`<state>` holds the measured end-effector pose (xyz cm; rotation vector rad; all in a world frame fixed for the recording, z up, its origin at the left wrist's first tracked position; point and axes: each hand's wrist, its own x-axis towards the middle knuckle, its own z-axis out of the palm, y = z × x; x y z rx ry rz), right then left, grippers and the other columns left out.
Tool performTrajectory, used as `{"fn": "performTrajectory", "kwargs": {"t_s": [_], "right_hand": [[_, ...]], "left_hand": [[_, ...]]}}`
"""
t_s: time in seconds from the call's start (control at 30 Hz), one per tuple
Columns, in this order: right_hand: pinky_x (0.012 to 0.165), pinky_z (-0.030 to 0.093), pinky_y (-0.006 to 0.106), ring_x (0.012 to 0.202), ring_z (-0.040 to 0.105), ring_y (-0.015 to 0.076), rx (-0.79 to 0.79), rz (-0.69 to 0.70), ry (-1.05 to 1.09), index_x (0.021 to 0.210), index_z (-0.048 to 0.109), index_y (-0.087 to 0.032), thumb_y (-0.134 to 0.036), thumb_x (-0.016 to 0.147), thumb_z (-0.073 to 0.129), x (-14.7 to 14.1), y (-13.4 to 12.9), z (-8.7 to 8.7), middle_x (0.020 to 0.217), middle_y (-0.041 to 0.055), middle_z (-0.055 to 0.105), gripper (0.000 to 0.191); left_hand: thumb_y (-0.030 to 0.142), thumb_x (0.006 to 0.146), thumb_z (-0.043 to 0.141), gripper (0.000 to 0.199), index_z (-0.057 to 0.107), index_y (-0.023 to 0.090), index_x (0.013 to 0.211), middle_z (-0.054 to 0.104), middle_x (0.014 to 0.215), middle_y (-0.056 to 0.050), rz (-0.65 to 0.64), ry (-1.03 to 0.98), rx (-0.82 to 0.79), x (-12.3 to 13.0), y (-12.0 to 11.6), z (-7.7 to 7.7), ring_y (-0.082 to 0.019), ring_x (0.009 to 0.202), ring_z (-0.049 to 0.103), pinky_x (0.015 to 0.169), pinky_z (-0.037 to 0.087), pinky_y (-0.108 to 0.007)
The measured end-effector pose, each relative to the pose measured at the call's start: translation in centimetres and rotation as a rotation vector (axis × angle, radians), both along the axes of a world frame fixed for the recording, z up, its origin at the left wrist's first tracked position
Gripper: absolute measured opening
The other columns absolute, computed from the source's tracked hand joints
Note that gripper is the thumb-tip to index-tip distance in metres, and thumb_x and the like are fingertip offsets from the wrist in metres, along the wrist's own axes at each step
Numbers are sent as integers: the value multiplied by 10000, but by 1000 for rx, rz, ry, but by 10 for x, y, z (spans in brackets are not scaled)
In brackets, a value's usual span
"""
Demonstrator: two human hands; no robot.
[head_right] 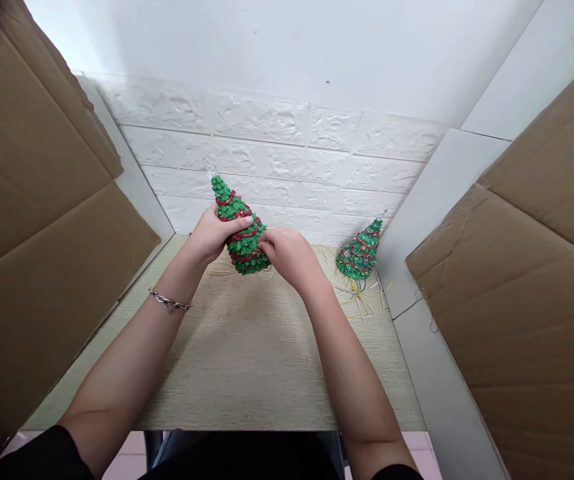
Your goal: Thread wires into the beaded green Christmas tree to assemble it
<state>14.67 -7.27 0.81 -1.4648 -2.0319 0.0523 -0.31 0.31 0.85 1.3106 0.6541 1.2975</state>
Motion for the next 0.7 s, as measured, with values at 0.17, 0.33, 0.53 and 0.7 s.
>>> {"fn": "performTrajectory", "kwargs": {"t_s": [0.17, 0.33, 0.53, 0.7], "right_hand": [[717, 390, 245, 775, 563, 158, 95, 13, 79, 997, 653, -148, -75, 917, 595, 3, 3, -3, 903, 17, 630, 122], [616, 337, 243, 640, 473, 148, 353, -144, 208, 711, 460, -171, -217, 937, 487, 2, 6, -9, 681, 9, 497, 232], [577, 296, 264, 638, 506, 157, 6, -136, -105, 594, 436, -164, -244, 984, 447, -14, 15, -27, 638, 27, 526, 398], [715, 429, 270, 961, 583, 241, -337, -154, -260, 1140, 630, -159, -149, 952, 551, -24, 37, -57, 1037, 96, 622, 205]], "left_hand": [[220, 443, 870, 577, 547, 150, 915, 604, 800, -2, 31, -78, 15, -4, 3, 1, -132, 731, 589, 719, 503, -268], [284, 454, 872, 520, 533, 172, 831, 594, 784, 3, 183, -240, 77, -9, 15, 2, -143, 759, 602, 754, 509, -276], [335, 481, 875, 504, 536, 194, 826, 635, 865, -20, 337, -401, 39, -19, 28, 2, -173, 860, 624, 805, 531, -285], [366, 573, 827, 468, 558, 227, 930, 651, 1031, -27, 422, -472, 59, -29, 37, 0, -191, 1046, 603, 887, 524, -293]]}}
